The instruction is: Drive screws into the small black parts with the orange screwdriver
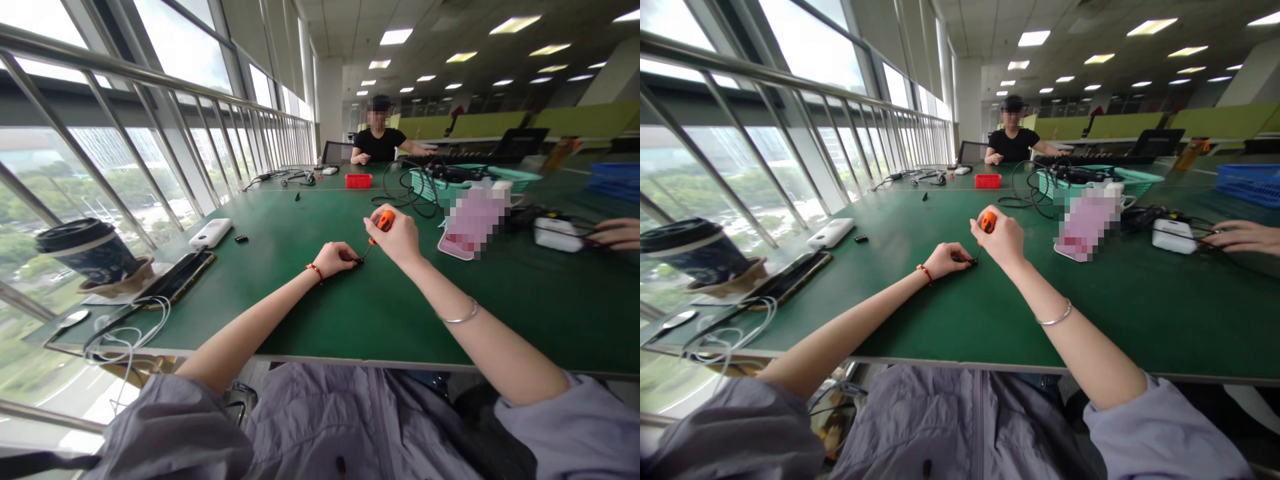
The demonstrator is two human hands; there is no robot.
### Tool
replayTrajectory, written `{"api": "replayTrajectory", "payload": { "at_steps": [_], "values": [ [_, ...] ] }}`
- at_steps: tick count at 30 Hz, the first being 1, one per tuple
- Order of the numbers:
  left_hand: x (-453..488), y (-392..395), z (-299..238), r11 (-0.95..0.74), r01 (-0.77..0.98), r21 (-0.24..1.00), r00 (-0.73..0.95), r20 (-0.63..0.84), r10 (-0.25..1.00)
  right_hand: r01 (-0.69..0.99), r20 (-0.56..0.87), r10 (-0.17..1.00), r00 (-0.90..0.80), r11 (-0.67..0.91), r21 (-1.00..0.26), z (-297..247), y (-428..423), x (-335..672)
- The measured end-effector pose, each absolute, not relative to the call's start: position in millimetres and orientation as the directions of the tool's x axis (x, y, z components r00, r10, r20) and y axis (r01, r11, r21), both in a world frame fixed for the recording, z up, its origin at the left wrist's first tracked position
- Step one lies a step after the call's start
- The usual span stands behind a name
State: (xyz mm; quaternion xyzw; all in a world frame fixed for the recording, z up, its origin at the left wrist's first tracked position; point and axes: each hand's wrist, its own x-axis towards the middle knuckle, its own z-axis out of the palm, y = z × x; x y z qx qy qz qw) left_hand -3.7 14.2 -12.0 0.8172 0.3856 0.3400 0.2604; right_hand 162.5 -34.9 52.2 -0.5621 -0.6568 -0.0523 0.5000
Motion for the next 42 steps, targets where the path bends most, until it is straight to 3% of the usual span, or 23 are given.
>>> {"api": "replayTrajectory", "payload": {
  "at_steps": [6,10,19,25,33,42],
  "values": [
    [-4,14,-14,-0.569,0.454,0.685,0.471,0.358,0.806,0.692,0.723,0.669,0.174,0.439,-0.573,44,-40,171],
    [-3,12,-13,-0.584,0.456,0.671,0.475,0.371,0.798,0.674,0.687,0.694,0.215,0.404,-0.619,41,-41,173],
    [-2,10,-11,-0.584,0.469,0.662,0.473,0.370,0.799,0.563,0.732,0.673,0.106,0.566,-0.602,33,-36,176],
    [-2,11,-11,-0.586,0.448,0.675,0.482,0.370,0.795,0.667,0.709,0.661,0.246,0.416,-0.618,33,-40,173],
    [-1,11,-12,-0.591,0.463,0.660,0.480,0.374,0.794,0.599,0.720,0.683,0.120,0.529,-0.602,33,-41,171],
    [-3,12,-12,-0.600,0.461,0.654,0.486,0.380,0.787,0.636,0.703,0.697,0.143,0.479,-0.605,36,-45,170]
  ]
}}
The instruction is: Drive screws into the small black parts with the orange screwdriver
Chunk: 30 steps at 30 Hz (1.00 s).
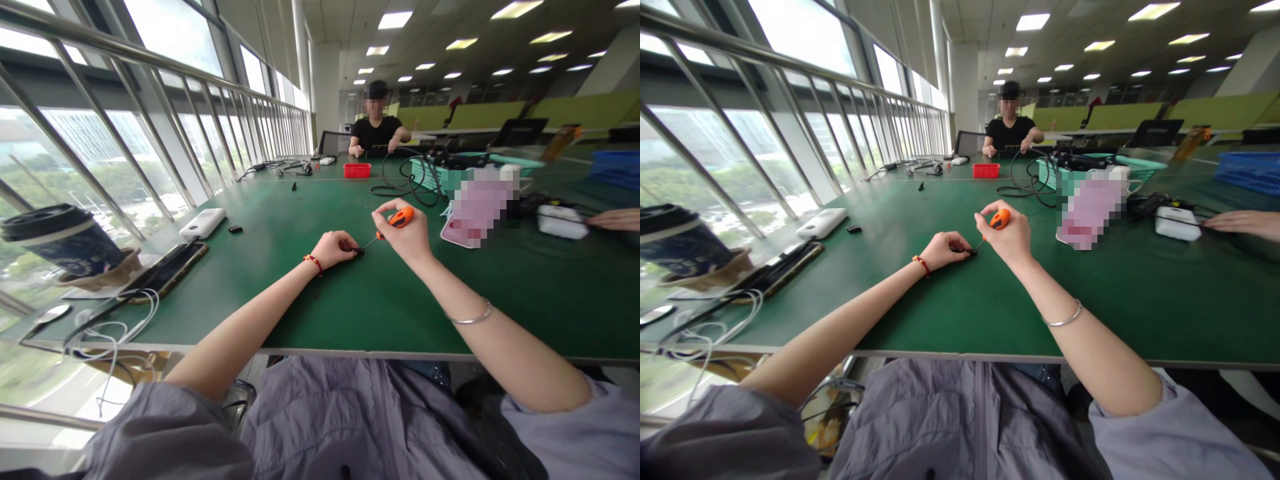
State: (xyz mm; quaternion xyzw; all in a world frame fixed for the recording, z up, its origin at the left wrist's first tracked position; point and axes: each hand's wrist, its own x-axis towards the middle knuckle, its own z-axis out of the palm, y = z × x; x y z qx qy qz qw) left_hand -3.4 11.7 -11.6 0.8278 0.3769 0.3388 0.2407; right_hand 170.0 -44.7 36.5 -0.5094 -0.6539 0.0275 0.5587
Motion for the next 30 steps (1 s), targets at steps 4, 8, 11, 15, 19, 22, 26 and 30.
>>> {"api": "replayTrajectory", "payload": {
  "at_steps": [4,8,11,15,19,22,26,30],
  "values": [
    [-3,13,-13,-0.594,0.450,0.667,0.485,0.376,0.790,0.604,0.708,0.701,0.085,0.528,-0.597,36,-45,169],
    [-3,14,-14,-0.583,0.439,0.684,0.485,0.365,0.794,0.600,0.693,0.714,0.101,0.512,-0.615,35,-43,171],
    [-4,14,-13,-0.588,0.437,0.681,0.497,0.362,0.789,0.570,0.686,0.723,0.076,0.533,-0.625,35,-42,173],
    [-6,13,-12,-0.594,0.424,0.683,0.518,0.355,0.778,0.546,0.760,0.640,0.118,0.597,-0.588,35,-40,177],
    [-7,13,-12,-0.578,0.406,0.707,0.518,0.343,0.784,0.667,0.764,0.640,0.079,0.536,-0.517,25,-28,186],
    [-8,11,-12,-0.580,0.401,0.709,0.515,0.349,0.783,0.724,0.688,0.711,-0.147,0.551,-0.414,11,-14,195],
    [-9,10,-12,-0.591,0.416,0.691,0.509,0.361,0.781,0.726,0.513,0.775,-0.370,0.585,-0.361,-1,-5,201],
    [-11,9,-12,-0.604,0.460,0.650,0.494,0.378,0.783,0.755,0.412,0.786,-0.461,0.591,-0.282,-3,-8,197]
  ]
}}
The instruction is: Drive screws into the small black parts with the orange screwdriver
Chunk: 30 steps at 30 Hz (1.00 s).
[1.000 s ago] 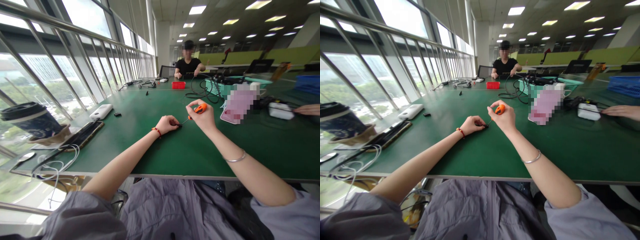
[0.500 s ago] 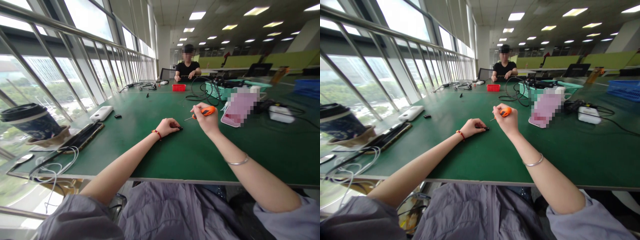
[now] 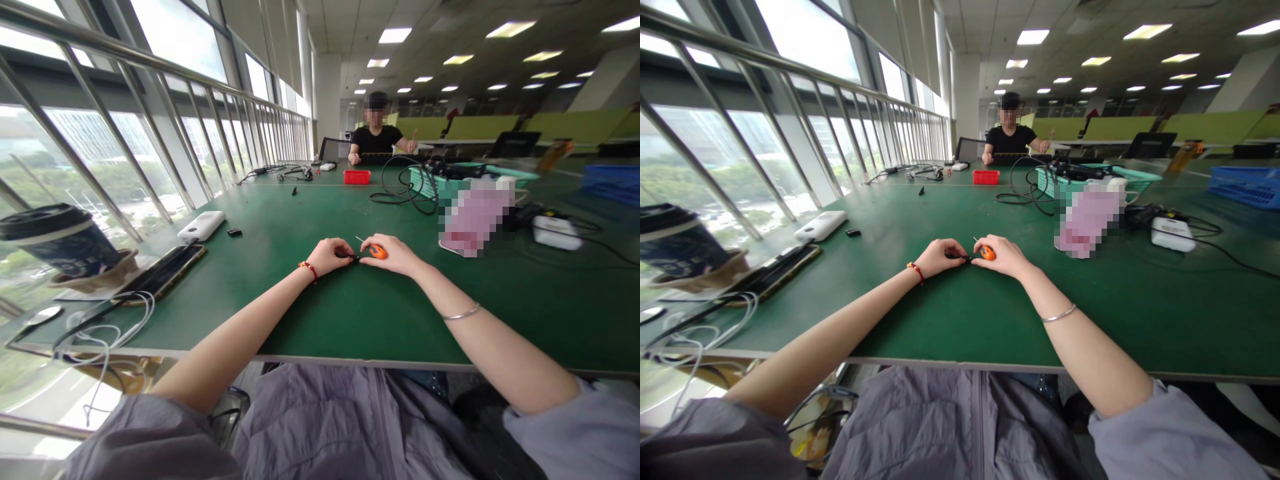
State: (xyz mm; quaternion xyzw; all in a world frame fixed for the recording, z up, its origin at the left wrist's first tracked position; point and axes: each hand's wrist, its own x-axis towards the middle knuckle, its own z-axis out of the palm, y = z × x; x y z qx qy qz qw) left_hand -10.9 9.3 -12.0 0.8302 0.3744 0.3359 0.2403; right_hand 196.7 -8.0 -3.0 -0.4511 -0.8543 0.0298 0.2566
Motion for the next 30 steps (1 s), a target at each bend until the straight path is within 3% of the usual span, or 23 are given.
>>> {"api": "replayTrajectory", "payload": {
  "at_steps": [5,12,21,30],
  "values": [
    [-12,10,-12,-0.588,0.475,0.654,0.485,0.363,0.796,0.781,0.387,0.795,-0.467,0.576,-0.241,-4,-12,185],
    [-13,15,-14,-0.487,0.419,0.766,0.471,0.275,0.838,0.794,0.379,0.797,-0.470,0.569,-0.212,-4,-14,180],
    [-12,13,-12,-0.468,0.409,0.783,0.434,0.285,0.855,0.797,0.387,0.795,-0.467,0.568,-0.205,-3,-15,179],
    [-13,2,1,-0.618,0.488,0.616,0.413,0.461,0.785,0.763,0.468,0.762,-0.448,0.599,-0.243,1,-16,185]
  ]
}}
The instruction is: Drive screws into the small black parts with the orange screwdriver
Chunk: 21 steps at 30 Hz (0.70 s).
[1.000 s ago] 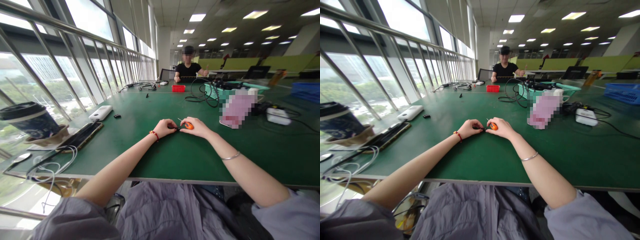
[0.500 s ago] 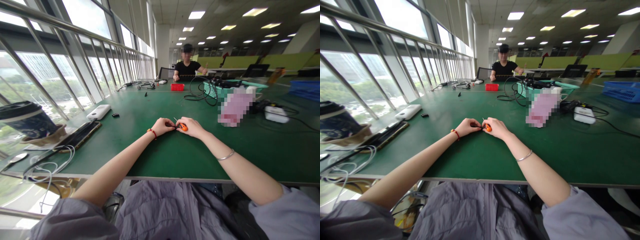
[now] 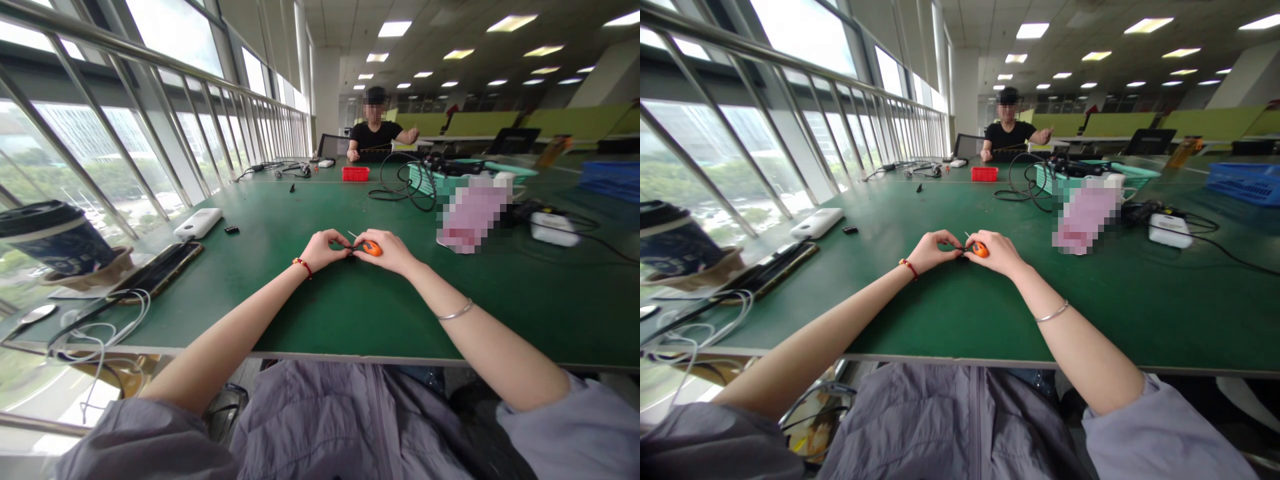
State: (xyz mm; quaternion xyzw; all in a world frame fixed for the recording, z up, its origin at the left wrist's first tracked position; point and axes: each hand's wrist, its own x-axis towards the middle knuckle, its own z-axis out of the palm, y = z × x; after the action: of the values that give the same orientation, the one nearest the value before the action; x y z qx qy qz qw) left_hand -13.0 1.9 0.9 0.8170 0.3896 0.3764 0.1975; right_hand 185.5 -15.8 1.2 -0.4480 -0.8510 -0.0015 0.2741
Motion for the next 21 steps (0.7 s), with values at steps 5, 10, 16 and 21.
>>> {"api": "replayTrajectory", "payload": {
  "at_steps": [5,10,16,21],
  "values": [
    [-12,-2,3,-0.663,0.512,0.546,0.430,0.505,0.749,0.703,0.516,0.720,-0.464,0.654,-0.280,2,-16,188],
    [-15,-3,3,-0.700,0.526,0.483,0.481,0.509,0.714,0.700,0.489,0.722,-0.489,0.660,-0.274,3,-17,189],
    [-15,-11,7,-0.701,0.593,0.396,0.522,0.474,0.709,0.712,0.449,0.727,-0.519,0.658,-0.243,8,-22,188],
    [-15,-12,-1,-0.642,0.670,0.372,0.477,0.448,0.757,0.740,0.535,0.745,-0.399,0.606,-0.293,11,-22,193]
  ]
}}
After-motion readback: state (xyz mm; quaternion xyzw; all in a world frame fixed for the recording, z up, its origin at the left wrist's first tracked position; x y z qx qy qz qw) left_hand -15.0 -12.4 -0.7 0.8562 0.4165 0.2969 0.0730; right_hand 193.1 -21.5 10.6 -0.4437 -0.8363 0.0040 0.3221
